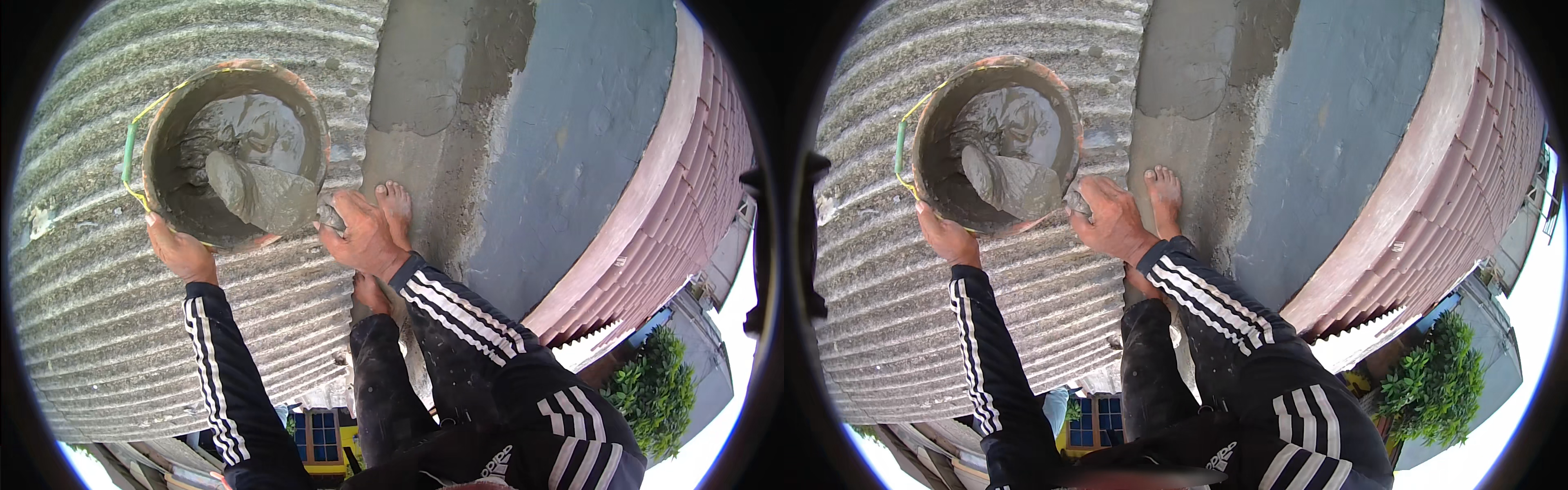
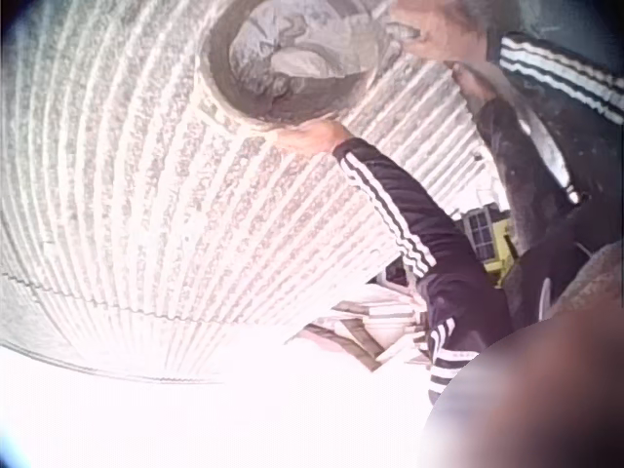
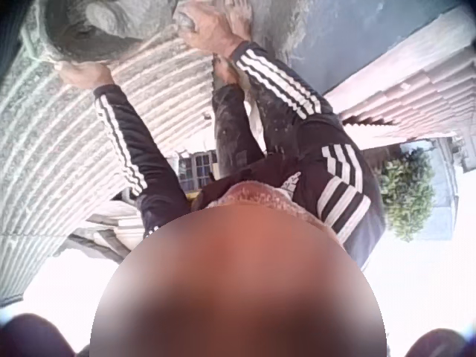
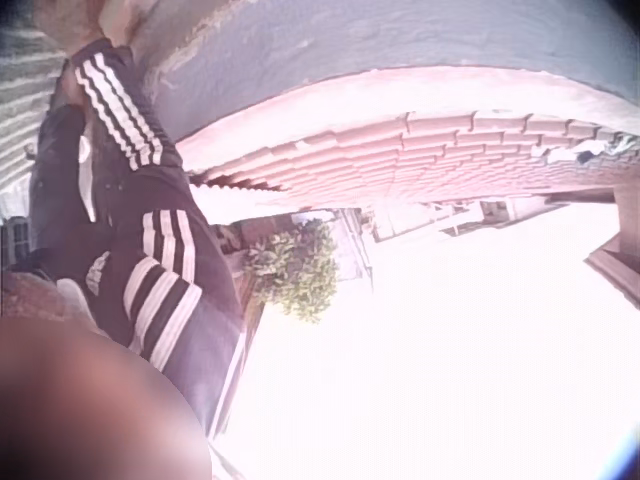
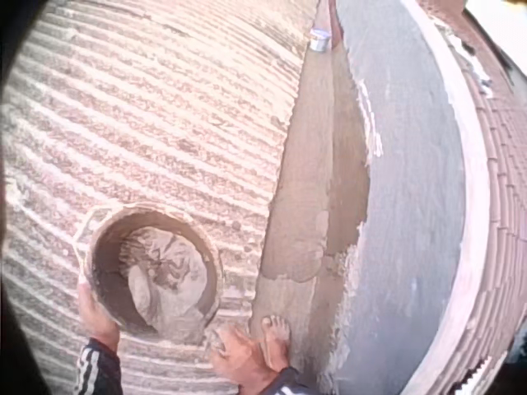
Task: The person scoops wet cement from a bucket with a trowel and spreads it along the edge of a corrugated roof. They repeatedly smooth the cement into the seam between the roof and a wall, then place the bucket down and walk away.
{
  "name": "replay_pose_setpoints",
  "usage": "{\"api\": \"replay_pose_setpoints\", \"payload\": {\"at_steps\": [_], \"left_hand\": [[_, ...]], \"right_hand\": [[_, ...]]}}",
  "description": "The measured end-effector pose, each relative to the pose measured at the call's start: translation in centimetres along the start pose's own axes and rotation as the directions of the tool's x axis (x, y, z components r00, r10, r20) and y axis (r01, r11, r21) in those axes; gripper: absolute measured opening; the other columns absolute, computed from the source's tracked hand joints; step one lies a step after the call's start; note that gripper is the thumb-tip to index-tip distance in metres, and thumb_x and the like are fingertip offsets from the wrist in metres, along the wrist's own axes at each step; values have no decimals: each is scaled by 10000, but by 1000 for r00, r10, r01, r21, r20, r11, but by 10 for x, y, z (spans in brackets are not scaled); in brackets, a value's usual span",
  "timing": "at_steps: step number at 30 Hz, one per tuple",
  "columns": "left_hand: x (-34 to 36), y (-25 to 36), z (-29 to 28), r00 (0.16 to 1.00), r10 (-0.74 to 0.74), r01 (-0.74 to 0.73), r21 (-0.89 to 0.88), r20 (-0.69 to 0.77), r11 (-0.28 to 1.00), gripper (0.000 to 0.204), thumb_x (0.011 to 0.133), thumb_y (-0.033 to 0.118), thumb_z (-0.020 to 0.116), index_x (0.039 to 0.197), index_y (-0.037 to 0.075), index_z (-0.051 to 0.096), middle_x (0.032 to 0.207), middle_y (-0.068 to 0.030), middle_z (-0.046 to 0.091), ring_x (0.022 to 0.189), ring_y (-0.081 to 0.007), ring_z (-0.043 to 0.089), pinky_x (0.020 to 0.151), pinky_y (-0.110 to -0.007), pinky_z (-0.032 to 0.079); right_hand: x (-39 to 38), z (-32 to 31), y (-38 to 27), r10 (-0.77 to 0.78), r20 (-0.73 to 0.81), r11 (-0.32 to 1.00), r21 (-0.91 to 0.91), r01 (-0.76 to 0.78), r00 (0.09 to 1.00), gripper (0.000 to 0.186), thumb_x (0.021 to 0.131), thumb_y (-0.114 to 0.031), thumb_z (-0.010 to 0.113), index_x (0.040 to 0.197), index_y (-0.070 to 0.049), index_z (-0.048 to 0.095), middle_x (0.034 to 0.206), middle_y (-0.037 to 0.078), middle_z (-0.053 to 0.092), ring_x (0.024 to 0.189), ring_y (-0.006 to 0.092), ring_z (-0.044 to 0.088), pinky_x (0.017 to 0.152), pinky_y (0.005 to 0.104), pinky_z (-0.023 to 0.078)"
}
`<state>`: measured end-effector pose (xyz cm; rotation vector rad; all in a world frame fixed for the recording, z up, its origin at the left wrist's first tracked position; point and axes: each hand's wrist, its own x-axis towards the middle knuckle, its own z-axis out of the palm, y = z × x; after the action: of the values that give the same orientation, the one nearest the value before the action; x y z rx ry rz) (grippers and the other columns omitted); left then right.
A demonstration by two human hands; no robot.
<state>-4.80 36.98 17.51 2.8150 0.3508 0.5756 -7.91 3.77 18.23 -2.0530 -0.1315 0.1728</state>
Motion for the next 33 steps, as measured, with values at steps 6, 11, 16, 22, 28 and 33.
{"api": "replay_pose_setpoints", "payload": {"at_steps": [6, 11, 16, 22, 28, 33], "left_hand": [[-3, -6, -7, 988, -138, 139, 0, 62, 990, 413, 1053, 34, 410, 1425, -114, 513, 1420, -297, 567, 1329, -429, 541, 1127, -469, 427], [1, 0, -12, 912, -366, 409, -369, 184, 835, 417, 1091, 94, 373, 1439, -104, 491, 1434, -257, 559, 1299, -349, 555, 1134, -414, 428], [-2, 1, -16, 892, -407, 452, -405, 197, 795, 457, 1128, 182, 425, 1533, -31, 417, 1472, -178, 539, 1263, -249, 580, 1061, -377, 516], [3, 10, -20, 873, -440, 485, -473, 211, 735, 527, 1125, 223, 481, 1588, 1, 364, 1545, -171, 472, 1297, -253, 560, 1034, -361, 549], [4, 39, -19, 805, -562, 583, -421, 189, 694, 509, 1136, 241, 447, 1573, -10, 377, 1535, -150, 496, 1315, -261, 553, 1086, -405, 515], [-1, 21, -20, 942, -318, 324, -55, 104, 944, 525, 1107, 220, 492, 1558, -32, 395, 1536, -187, 492, 1321, -307, 556, 1131, -400, 472]], "right_hand": [[-19, -6, 112, 393, -375, 916, 81, -392, 840, 264, 915, -196, 767, 954, 0, 594, 874, 169, 692, 776, 314, 678, 716, 407, 528], [-14, -6, 237, 543, -523, 813, 128, -569, 657, 215, 947, -179, 728, 952, -10, 595, 758, 105, 659, 678, 245, 644, 640, 422, 517], [11, -27, 294, 894, -204, 393, 783, -482, 398, 145, 988, -200, 670, 956, -77, 599, 746, 49, 638, 605, 193, 617, 513, 401, 512], [7, -75, 252, 893, -149, 301, 900, -316, 425, 108, 1019, -191, 593, 983, -89, 588, 767, 42, 611, 559, 179, 595, 480, 383, 518], [30, -50, 277, 909, -119, 338, 770, -541, 399, 160, 1014, -195, 607, 978, -48, 557, 763, 60, 618, 531, 180, 597, 450, 367, 516], [57, -51, 327, 908, -173, 389, 687, -614, 382, 180, 1020, -216, 619, 979, -53, 555, 773, 60, 617, 533, 179, 598, 450, 374, 519]]}}
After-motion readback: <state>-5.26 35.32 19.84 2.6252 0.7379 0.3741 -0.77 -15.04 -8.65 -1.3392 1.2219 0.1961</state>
